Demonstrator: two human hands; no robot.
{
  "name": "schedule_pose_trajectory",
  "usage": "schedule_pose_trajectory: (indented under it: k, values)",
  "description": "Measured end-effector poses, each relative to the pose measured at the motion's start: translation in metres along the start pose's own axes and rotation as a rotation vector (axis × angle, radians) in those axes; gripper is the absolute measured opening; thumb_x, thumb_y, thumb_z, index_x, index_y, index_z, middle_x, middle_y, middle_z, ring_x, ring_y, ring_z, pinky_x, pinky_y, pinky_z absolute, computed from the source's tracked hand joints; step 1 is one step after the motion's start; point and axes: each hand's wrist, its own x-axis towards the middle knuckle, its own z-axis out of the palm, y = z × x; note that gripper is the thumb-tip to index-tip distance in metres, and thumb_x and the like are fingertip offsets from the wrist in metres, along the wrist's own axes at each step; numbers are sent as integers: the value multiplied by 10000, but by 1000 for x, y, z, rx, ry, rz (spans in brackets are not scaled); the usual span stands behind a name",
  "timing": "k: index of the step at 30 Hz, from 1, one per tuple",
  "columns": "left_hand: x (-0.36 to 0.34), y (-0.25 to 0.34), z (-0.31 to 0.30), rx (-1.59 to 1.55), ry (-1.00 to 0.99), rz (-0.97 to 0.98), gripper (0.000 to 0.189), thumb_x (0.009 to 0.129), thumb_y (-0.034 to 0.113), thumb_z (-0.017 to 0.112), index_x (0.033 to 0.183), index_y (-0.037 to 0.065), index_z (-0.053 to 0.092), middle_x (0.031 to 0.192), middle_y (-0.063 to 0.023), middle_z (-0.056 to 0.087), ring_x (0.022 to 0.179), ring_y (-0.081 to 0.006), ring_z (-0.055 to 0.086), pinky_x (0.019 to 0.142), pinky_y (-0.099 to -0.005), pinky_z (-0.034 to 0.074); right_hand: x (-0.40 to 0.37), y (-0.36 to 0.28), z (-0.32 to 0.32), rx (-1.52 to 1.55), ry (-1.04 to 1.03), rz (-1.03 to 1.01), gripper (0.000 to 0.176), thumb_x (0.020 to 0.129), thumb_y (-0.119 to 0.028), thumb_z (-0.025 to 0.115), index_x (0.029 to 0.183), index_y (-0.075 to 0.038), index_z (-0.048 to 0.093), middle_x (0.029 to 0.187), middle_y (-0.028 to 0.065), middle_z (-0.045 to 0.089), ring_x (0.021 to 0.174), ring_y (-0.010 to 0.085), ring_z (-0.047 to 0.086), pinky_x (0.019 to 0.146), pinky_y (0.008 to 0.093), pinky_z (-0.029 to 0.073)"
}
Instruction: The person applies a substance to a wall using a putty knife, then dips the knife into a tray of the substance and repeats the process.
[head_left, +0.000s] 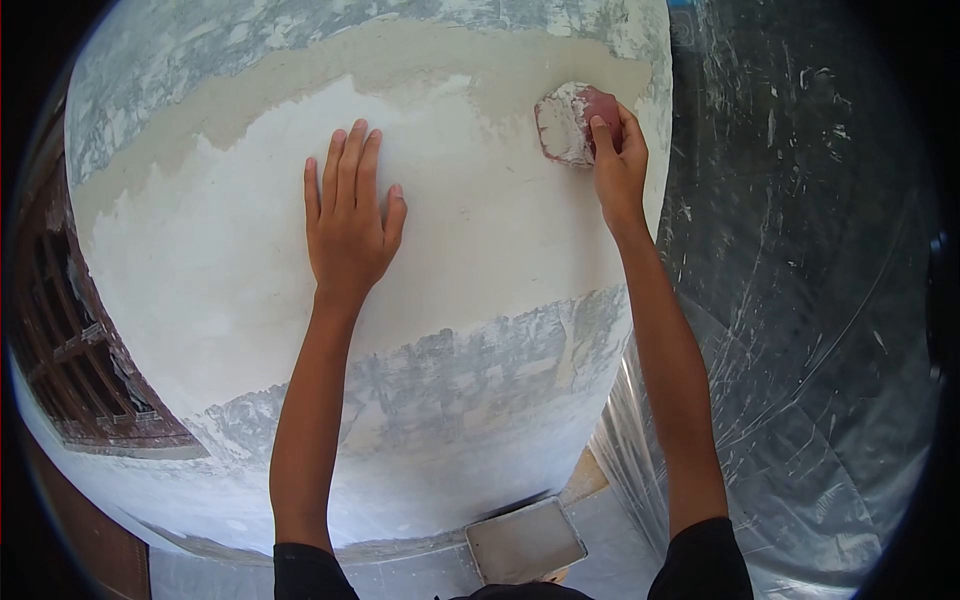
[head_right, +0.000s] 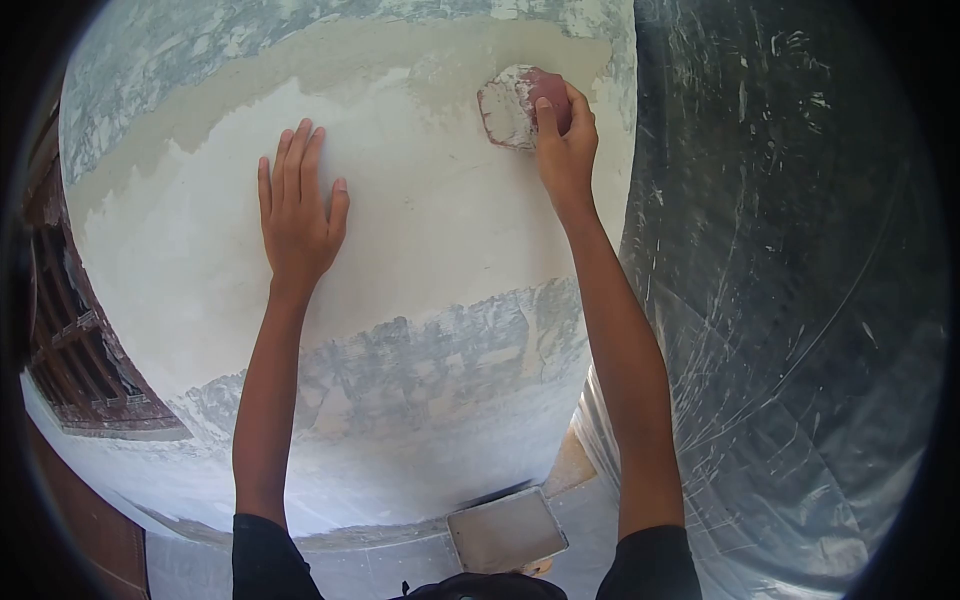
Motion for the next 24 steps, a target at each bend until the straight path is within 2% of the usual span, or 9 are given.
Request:
schedule_pose_trajectory:
  k: [5, 9, 11, 13, 15, 18, 20, 21, 24]
  values:
    - [-2, 1, -1, 16, -16, -7, 571, 960, 184, 562, 1517, 107, 463, 1591, -59, 445, 1512, -243, 358, 1254, -500, 221, -3, -13, -3, 191, 132, 34, 376, 1030, -162, 607, 1356, 21, 560, 1270, 131, 643, 1167, 197, 612, 1026, 330, 474]
    - [-4, 2, -1, 21, -15, -7, 570, 964, 188, 560, 1520, 108, 460, 1597, -58, 439, 1511, -244, 357, 1257, -498, 214, -1, -3, -6, -108, 43, -1, 372, 1038, -143, 568, 1374, 15, 543, 1305, 130, 625, 1172, 202, 615, 1030, 330, 473]
    - [-5, 3, -1, 30, -18, -10, 572, 965, 189, 560, 1522, 108, 458, 1599, -59, 436, 1512, -244, 356, 1258, -498, 210, 3, -4, -10, -137, 161, 23, 375, 1043, -142, 561, 1383, 15, 537, 1323, 134, 618, 1184, 208, 614, 1040, 331, 467]
    - [-8, 5, -1, 40, -29, -17, 580, 970, 189, 554, 1534, 107, 445, 1606, -60, 430, 1515, -246, 350, 1259, -497, 203, 5, -2, -11, 159, 172, 38, 391, 1040, -153, 569, 1389, 21, 532, 1317, 137, 619, 1193, 210, 609, 1046, 333, 462]
    - [-9, 6, -1, 42, -31, -19, 586, 973, 191, 551, 1541, 106, 436, 1611, -59, 423, 1519, -245, 343, 1260, -496, 195, -5, -2, -5, 78, -4, -25, 382, 1036, -151, 581, 1370, 29, 537, 1277, 127, 625, 1170, 202, 609, 1036, 339, 469]
    - [-14, 9, 0, 47, -44, -27, 596, 980, 197, 544, 1555, 104, 417, 1621, -59, 408, 1527, -243, 328, 1262, -495, 183, -5, -5, -7, -186, -75, -98, 386, 1031, -162, 597, 1362, 30, 545, 1294, 136, 623, 1182, 206, 608, 1041, 338, 467]
    - [-17, 10, 1, 61, -49, -31, 601, 985, 202, 539, 1562, 102, 406, 1626, -60, 399, 1530, -243, 320, 1263, -494, 177, 2, -10, -9, 19, 171, 75, 399, 1023, -176, 616, 1366, 20, 554, 1304, 160, 619, 1190, 227, 610, 1044, 354, 465]
    - [-19, 12, 0, 66, -57, -35, 606, 988, 208, 536, 1567, 99, 397, 1632, -63, 388, 1534, -246, 311, 1263, -496, 172, 1, -11, -8, 25, 170, 76, 399, 1023, -176, 616, 1366, 20, 554, 1304, 160, 619, 1190, 227, 610, 1044, 354, 465]
    - [-23, 15, 2, 78, -63, -43, 613, 993, 216, 529, 1575, 92, 381, 1642, -71, 369, 1541, -254, 295, 1264, -501, 164, -7, -9, 4, 5, -41, -109, 400, 1009, -181, 617, 1359, 4, 562, 1316, 191, 608, 1189, 259, 617, 1030, 387, 474]
